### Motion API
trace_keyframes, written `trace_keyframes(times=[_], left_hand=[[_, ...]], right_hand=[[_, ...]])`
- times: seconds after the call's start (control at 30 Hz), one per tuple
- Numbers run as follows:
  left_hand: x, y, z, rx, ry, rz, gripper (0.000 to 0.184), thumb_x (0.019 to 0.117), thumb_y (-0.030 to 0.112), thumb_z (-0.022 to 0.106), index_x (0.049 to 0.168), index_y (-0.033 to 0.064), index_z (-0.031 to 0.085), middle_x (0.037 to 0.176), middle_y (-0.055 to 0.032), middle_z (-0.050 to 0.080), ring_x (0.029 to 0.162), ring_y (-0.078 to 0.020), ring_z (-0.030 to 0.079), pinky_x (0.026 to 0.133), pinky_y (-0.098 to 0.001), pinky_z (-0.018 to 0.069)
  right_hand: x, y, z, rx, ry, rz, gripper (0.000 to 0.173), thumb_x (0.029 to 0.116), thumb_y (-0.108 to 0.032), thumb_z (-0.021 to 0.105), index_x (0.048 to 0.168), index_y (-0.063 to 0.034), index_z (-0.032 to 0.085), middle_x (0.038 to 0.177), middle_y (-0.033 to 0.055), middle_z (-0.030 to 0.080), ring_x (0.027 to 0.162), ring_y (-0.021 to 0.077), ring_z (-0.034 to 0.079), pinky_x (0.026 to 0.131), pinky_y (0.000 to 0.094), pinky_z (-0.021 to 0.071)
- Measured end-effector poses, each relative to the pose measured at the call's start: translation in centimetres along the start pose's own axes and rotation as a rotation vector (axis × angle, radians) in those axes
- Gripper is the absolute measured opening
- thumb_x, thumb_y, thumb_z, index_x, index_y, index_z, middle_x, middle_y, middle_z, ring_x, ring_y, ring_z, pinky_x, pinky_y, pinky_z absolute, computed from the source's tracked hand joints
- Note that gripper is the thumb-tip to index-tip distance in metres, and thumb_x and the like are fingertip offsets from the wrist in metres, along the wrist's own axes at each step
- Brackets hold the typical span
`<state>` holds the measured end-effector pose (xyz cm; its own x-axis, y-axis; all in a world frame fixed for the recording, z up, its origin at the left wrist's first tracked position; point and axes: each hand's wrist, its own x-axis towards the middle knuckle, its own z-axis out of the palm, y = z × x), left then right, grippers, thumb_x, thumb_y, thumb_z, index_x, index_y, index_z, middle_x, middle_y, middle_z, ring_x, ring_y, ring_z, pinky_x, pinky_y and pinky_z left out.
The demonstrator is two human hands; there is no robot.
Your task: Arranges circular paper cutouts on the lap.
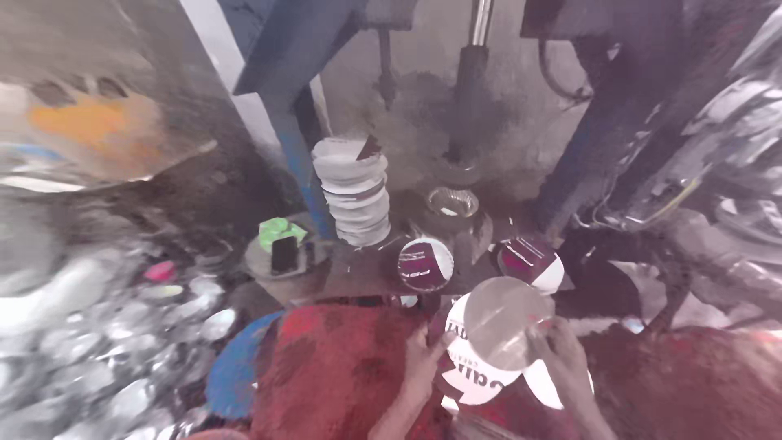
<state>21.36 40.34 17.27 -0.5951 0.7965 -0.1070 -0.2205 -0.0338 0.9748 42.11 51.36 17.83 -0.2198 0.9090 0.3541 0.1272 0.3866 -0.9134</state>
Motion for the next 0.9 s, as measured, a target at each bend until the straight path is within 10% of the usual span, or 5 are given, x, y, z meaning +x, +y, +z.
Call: trace_keyframes(times=[0.17,0.37,0.53,0.77,0.9], left_hand=[[-0.2,-0.6,-0.2,0.032,0.026,0.046,0.025,0.1045,0.015,0.051,0.103,-0.0050,0.066,0.088,-0.0042,0.065,0.082,-0.0048,0.062,0.079,-0.0267,0.0536],[-0.2,-1.2,-0.5,0.006,-0.059,0.146,0.045,0.1041,0.017,0.046,0.145,-0.0026,0.048,0.149,-0.0138,0.051,0.134,-0.0134,0.051,0.111,-0.0319,0.0421],[-1.4,-1.0,0.4,0.068,-0.060,0.103,0.044,0.0968,0.007,0.057,0.137,-0.0106,0.050,0.124,-0.0143,0.064,0.106,-0.0054,0.063,0.093,-0.0236,0.0528],[0.0,2.6,-2.3,-0.331,0.023,-0.007,0.034,0.1062,0.006,0.020,0.112,0.0056,0.054,0.085,0.0065,0.068,0.077,0.0008,0.067,0.073,-0.0163,0.0572],[0.4,1.6,-5.0,-0.399,-0.176,0.054,0.038,0.1058,0.013,0.024,0.104,0.0064,0.061,0.084,0.0016,0.072,0.074,-0.0020,0.069,0.066,-0.0181,0.0586]], right_hand=[[-0.4,0.0,0.1,0.047,0.002,0.004,0.037,0.0885,-0.008,0.065,0.122,0.0037,0.054,0.083,-0.0062,0.069,0.071,-0.0008,0.067,0.066,0.0203,0.0590],[-1.1,0.8,0.5,-0.067,-0.001,-0.029,0.040,0.0862,-0.009,0.067,0.120,0.0084,0.057,0.088,-0.0019,0.069,0.075,-0.0025,0.065,0.069,0.0188,0.0571],[-2.8,1.1,0.5,-0.311,-0.253,-0.204,0.045,0.0898,-0.029,0.072,0.119,0.0046,0.070,0.100,0.0146,0.073,0.083,0.0165,0.071,0.075,0.0323,0.0595],[-2.2,0.5,-8.1,-0.329,-0.506,-0.089,0.050,0.0999,-0.039,0.059,0.133,-0.0023,0.064,0.117,0.0126,0.071,0.095,0.0164,0.072,0.077,0.0319,0.0618],[-1.8,1.5,-10.7,-0.778,-0.343,0.189,0.057,0.0977,-0.040,0.066,0.139,-0.0013,0.060,0.129,0.0244,0.065,0.115,0.0411,0.065,0.096,0.0587,0.0520]])
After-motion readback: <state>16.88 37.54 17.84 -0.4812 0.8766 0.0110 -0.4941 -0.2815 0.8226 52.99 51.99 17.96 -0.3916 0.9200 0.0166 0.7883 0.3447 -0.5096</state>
